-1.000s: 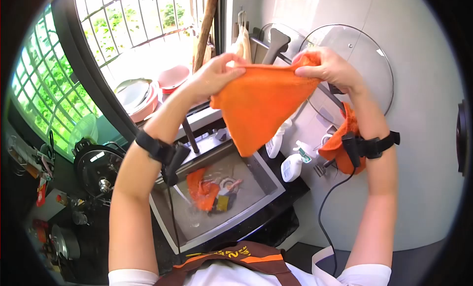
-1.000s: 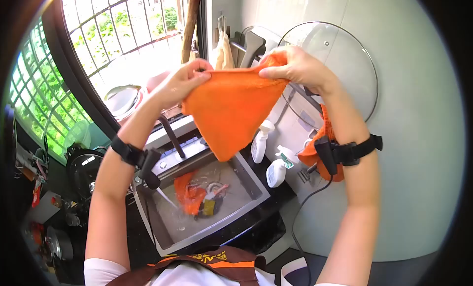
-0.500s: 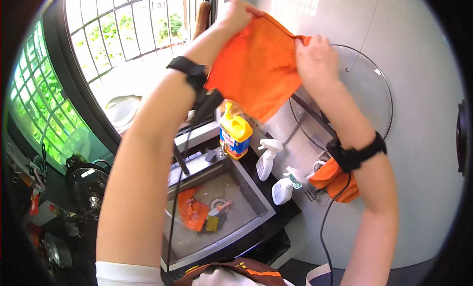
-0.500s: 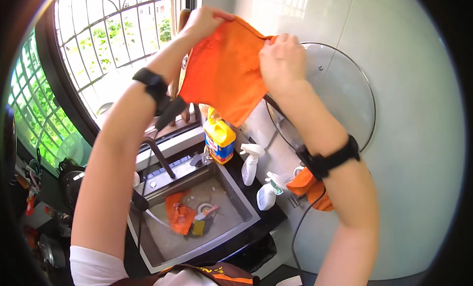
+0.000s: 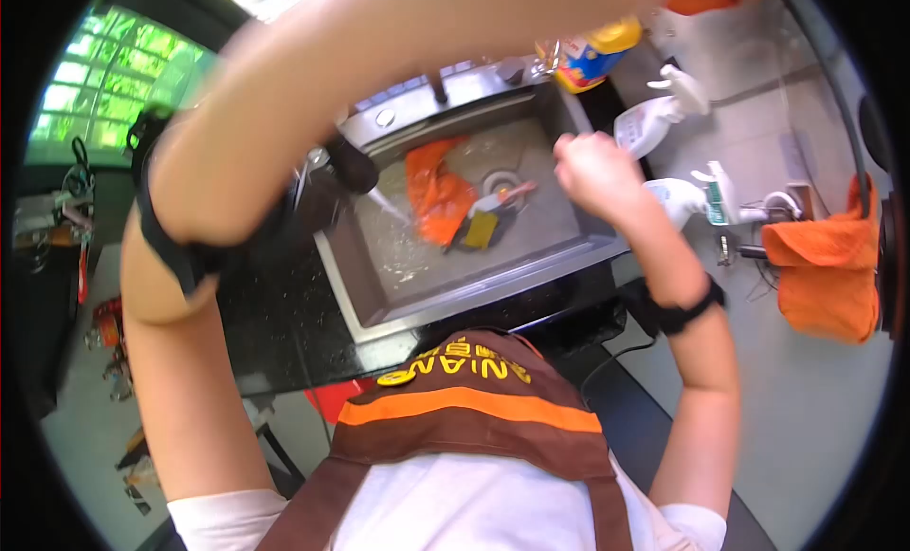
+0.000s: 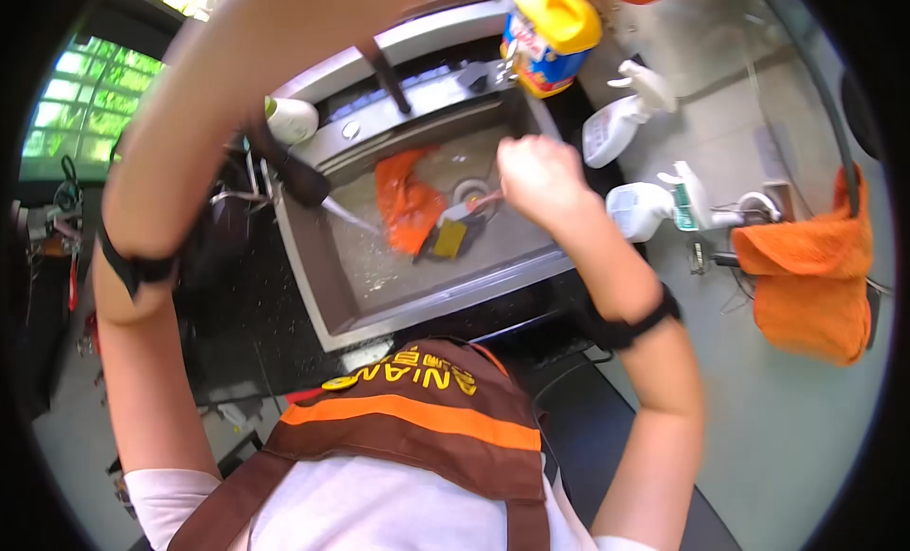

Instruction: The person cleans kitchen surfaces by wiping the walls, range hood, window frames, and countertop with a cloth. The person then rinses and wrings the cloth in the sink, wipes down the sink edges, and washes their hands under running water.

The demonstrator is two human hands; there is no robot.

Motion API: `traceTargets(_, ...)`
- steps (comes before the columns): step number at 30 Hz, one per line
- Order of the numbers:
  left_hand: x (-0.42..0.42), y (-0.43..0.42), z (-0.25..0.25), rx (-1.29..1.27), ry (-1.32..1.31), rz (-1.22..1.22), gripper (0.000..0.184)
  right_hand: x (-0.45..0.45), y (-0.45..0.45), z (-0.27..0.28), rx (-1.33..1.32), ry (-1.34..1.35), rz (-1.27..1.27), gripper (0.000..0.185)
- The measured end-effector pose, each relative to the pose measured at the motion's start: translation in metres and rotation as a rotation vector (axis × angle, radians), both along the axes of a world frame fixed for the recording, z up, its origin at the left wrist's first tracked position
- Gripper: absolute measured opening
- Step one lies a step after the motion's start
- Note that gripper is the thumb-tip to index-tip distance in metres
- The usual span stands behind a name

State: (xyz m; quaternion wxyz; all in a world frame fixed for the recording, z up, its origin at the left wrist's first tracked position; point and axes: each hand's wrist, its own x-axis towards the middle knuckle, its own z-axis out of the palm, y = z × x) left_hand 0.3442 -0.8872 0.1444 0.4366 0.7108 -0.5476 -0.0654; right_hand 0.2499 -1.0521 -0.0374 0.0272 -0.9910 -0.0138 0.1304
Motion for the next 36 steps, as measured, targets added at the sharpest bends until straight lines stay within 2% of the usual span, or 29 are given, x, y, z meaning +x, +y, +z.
traceTargets(2,-0.035,0.058,-0.060,0.056,0.259,0.025,0.019,0.014,0.032,-0.106,0.120,0.402,0.164,0.026)
traceTargets(3,-0.054,0.085,-0.093,0.098,0.448,0.054,0.018,0.026,0.051,-0.210,0.166,0.481,0.224,0.037)
traceTargets(4,-0.069,0.110,-0.131,0.089,0.735,0.047,0.018,0.036,0.077,-0.209,0.228,0.512,0.163,0.042)
traceTargets(5,-0.080,0.134,-0.178,0.150,0.827,0.165,0.018,0.041,0.111,-0.207,0.289,0.540,0.094,0.048)
traceTargets(7,-0.094,0.165,-0.276,0.203,1.216,0.412,0.019,0.028,0.157,-0.277,0.267,0.435,0.006,0.054)
traceTargets(9,-0.099,0.185,-0.369,0.111,1.680,0.787,0.033,0.012,0.188,-0.309,0.245,0.568,-0.025,0.071)
traceTargets(10,-0.102,0.194,-0.404,0.039,1.901,0.957,0.042,-0.001,0.207,-0.362,0.191,0.325,-0.128,0.059)
traceTargets(11,-0.103,0.196,-0.428,0.046,1.912,0.956,0.042,-0.001,0.213,-0.357,0.189,0.337,-0.131,0.059)
traceTargets(13,-0.103,0.186,-0.464,0.095,2.015,1.370,0.053,-0.004,0.215,-0.318,0.608,0.425,-0.059,0.038)
traceTargets(14,-0.101,0.183,-0.473,0.051,2.130,1.379,0.057,-0.010,0.215,-0.290,0.595,0.436,-0.066,0.038)
traceTargets(15,-0.101,0.181,-0.484,0.047,2.143,1.363,0.057,-0.016,0.214,-0.258,0.767,0.331,0.006,0.032)
traceTargets(16,-0.101,0.183,-0.498,-0.220,2.225,0.971,0.055,-0.019,0.212,-0.237,0.939,0.222,0.078,0.027)
traceTargets(17,-0.102,0.183,-0.512,-0.472,2.238,0.572,0.054,-0.016,0.205,-0.229,0.929,0.222,0.074,0.027)
traceTargets(18,-0.102,0.183,-0.525,-0.349,2.055,0.658,0.042,-0.008,0.194,-0.223,0.991,0.250,-0.033,0.028)
traceTargets(19,-0.103,0.180,-0.520,-0.353,2.053,0.657,0.042,0.002,0.182,-0.222,1.056,0.277,-0.137,0.030)
traceTargets(21,-0.110,0.177,-0.506,-0.553,2.080,0.902,0.034,0.028,0.147,-0.265,0.409,0.052,-0.147,0.036)
traceTargets(23,-0.117,0.183,-0.512,-0.566,2.068,0.961,0.036,0.049,0.108,-0.295,-0.146,0.316,-0.057,0.045)
traceTargets(25,-0.129,0.187,-0.515,-0.414,1.806,0.947,0.041,0.032,0.074,-0.346,-0.163,0.141,-0.042,0.041)
traceTargets(26,-0.124,0.185,-0.502,-0.415,1.789,0.936,0.041,0.032,0.066,-0.369,-0.162,0.123,-0.050,0.041)
traceTargets(28,-0.120,0.176,-0.458,0.205,1.608,1.063,0.056,0.027,0.059,-0.394,-0.121,0.382,0.079,0.035)
traceTargets(29,-0.116,0.174,-0.459,0.195,1.605,1.058,0.056,0.029,0.071,-0.349,-0.104,0.609,0.068,0.030)
traceTargets(31,-0.128,0.177,-0.458,0.590,0.458,0.895,0.073,0.029,0.079,-0.297,0.269,0.593,-0.118,0.024)
traceTargets(32,-0.122,0.171,-0.447,0.608,0.467,0.808,0.076,0.025,0.074,-0.269,0.261,0.594,-0.109,0.024)
traceTargets(33,-0.115,0.163,-0.443,0.602,0.469,0.818,0.076,0.018,0.066,-0.242,0.228,0.401,-0.043,0.022)
traceTargets(34,-0.110,0.155,-0.440,0.431,0.524,0.795,0.079,0.011,0.064,-0.216,0.199,0.208,0.021,0.022)
traceTargets(35,-0.105,0.148,-0.436,0.261,0.573,0.766,0.083,0.005,0.066,-0.191,0.199,0.205,0.028,0.022)
traceTargets(36,-0.099,0.140,-0.428,0.257,0.568,0.770,0.083,0.000,0.068,-0.166,0.155,0.171,0.048,0.019)
